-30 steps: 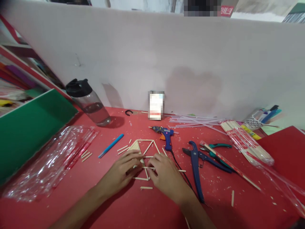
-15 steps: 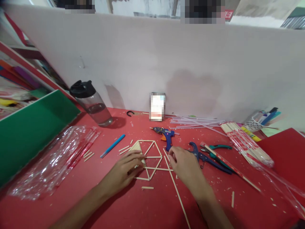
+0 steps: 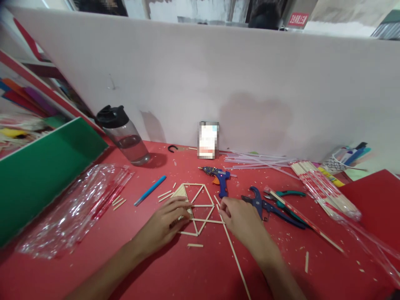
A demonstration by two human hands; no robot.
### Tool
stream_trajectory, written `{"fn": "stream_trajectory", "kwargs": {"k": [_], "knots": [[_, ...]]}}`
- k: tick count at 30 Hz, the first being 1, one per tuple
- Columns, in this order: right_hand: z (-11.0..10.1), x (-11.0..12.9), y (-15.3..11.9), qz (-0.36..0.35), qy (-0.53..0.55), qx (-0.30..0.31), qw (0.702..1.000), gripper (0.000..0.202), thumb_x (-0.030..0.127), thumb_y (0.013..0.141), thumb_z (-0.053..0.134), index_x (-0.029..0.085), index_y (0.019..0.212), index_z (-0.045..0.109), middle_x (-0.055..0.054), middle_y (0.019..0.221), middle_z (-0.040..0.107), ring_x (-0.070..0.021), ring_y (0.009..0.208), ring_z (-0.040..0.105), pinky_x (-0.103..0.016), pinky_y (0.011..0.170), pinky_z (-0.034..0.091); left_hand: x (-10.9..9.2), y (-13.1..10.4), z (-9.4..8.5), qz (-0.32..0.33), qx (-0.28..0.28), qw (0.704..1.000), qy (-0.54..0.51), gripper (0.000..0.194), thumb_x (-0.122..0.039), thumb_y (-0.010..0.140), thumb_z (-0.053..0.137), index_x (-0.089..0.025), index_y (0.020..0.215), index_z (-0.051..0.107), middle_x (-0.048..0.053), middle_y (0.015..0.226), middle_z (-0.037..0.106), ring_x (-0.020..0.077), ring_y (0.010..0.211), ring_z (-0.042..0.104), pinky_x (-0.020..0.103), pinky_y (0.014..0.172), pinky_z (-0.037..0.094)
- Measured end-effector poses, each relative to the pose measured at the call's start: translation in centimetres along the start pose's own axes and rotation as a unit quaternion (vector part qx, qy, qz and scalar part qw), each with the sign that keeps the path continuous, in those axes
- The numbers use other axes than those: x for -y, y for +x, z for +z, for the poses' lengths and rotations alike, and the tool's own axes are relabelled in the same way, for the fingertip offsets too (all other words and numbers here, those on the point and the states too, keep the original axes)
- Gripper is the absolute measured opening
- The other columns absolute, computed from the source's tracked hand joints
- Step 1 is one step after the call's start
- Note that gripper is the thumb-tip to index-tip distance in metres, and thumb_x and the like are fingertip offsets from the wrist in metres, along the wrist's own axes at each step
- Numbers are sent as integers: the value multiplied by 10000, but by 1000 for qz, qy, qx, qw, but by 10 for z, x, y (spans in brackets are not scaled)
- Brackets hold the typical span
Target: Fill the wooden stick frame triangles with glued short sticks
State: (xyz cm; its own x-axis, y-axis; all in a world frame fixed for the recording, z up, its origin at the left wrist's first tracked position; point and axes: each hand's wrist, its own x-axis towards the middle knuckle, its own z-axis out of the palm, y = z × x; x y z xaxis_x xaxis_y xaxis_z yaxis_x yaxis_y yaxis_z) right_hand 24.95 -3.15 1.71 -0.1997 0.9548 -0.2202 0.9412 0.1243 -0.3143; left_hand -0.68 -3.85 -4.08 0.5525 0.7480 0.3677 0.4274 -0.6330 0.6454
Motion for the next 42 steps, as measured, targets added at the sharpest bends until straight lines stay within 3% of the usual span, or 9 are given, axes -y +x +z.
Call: {"fn": "stream_trajectory", "kwargs": {"k": [8, 12, 16, 19, 22, 27, 31, 35, 42], "knots": [[-7, 27, 0, -47, 36, -22, 998, 119, 207, 898, 570, 214, 828, 666, -2, 724, 684, -151, 630, 593, -253, 576, 315, -1, 1, 0, 0, 0, 1000, -6, 170, -209, 1013, 487, -211, 1021, 657, 80, 1169, 691, 208, 1180, 554, 377, 999, 487], [-19, 68, 26, -157, 39, -43, 986, 111, 217, 908, 590, 209, 830, 668, 1, 740, 677, -142, 656, 572, -257, 595, 316, -1, 1, 1, 2, -9, 1000, -6, 154, -213, 1002, 502, -201, 999, 656, 83, 1149, 691, 216, 1159, 564, 386, 1001, 484], [-23, 124, 76, -312, 23, -25, 950, 80, 192, 928, 582, 204, 924, 661, -24, 926, 709, -163, 819, 604, -264, 678, 365, 1, 1, 3, 5, -21, 1000, 3, 156, -197, 991, 508, -196, 969, 663, 73, 1052, 712, 216, 1070, 611, 397, 977, 490], [-13, 163, 109, -447, -75, 66, 889, 118, 169, 924, 619, 203, 1034, 647, -51, 1085, 684, -194, 1009, 587, -277, 778, 390, 1, 1, 5, -3, -8, 1000, 0, 166, -172, 978, 522, -201, 984, 686, 65, 1083, 715, 221, 1075, 625, 393, 968, 491], [5, 186, 130, -480, -112, 110, 863, 165, 241, 845, 769, 236, 973, 665, -21, 1041, 691, -199, 1012, 585, -283, 787, 392, 2, 0, 5, -13, -1, 1000, 5, 159, -160, 966, 540, -199, 975, 694, 58, 1075, 722, 230, 1065, 630, 395, 962, 491], [25, 190, 147, -493, -142, 126, 849, 121, 295, 914, 707, 208, 872, 636, -24, 1011, 695, -194, 969, 595, -290, 775, 398, 3, -1, 7, 1, -27, 1000, 9, 128, -188, 966, 550, -190, 980, 677, 79, 1111, 712, 237, 1095, 611, 415, 993, 474], [18, 181, 144, -471, -149, 99, 864, 111, 277, 1011, 545, 176, 1050, 563, -84, 1073, 697, -201, 890, 627, -292, 718, 428, 4, 0, 7, 16, -34, 999, 4, 128, -182, 973, 532, -196, 955, 658, 69, 1072, 709, 227, 1085, 599, 422, 1003, 457], [9, 173, 138, -435, -182, 82, 878, 147, 263, 1007, 543, 151, 1101, 557, -157, 1131, 685, -249, 949, 645, -332, 738, 455, 3, 1, 5, 19, -33, 999, -3, 123, -165, 964, 530, -193, 904, 633, 73, 1031, 693, 227, 1062, 585, 423, 994, 457], [10, 164, 135, -430, -242, 129, 861, 134, 262, 999, 544, 250, 1104, 627, -50, 931, 745, -228, 847, 679, -319, 709, 440, 1, 1, 4, 13, -33, 999, -17, 116, -167, 964, 531, -196, 909, 628, 72, 1023, 689, 232, 1050, 585, 434, 986, 459]]}}
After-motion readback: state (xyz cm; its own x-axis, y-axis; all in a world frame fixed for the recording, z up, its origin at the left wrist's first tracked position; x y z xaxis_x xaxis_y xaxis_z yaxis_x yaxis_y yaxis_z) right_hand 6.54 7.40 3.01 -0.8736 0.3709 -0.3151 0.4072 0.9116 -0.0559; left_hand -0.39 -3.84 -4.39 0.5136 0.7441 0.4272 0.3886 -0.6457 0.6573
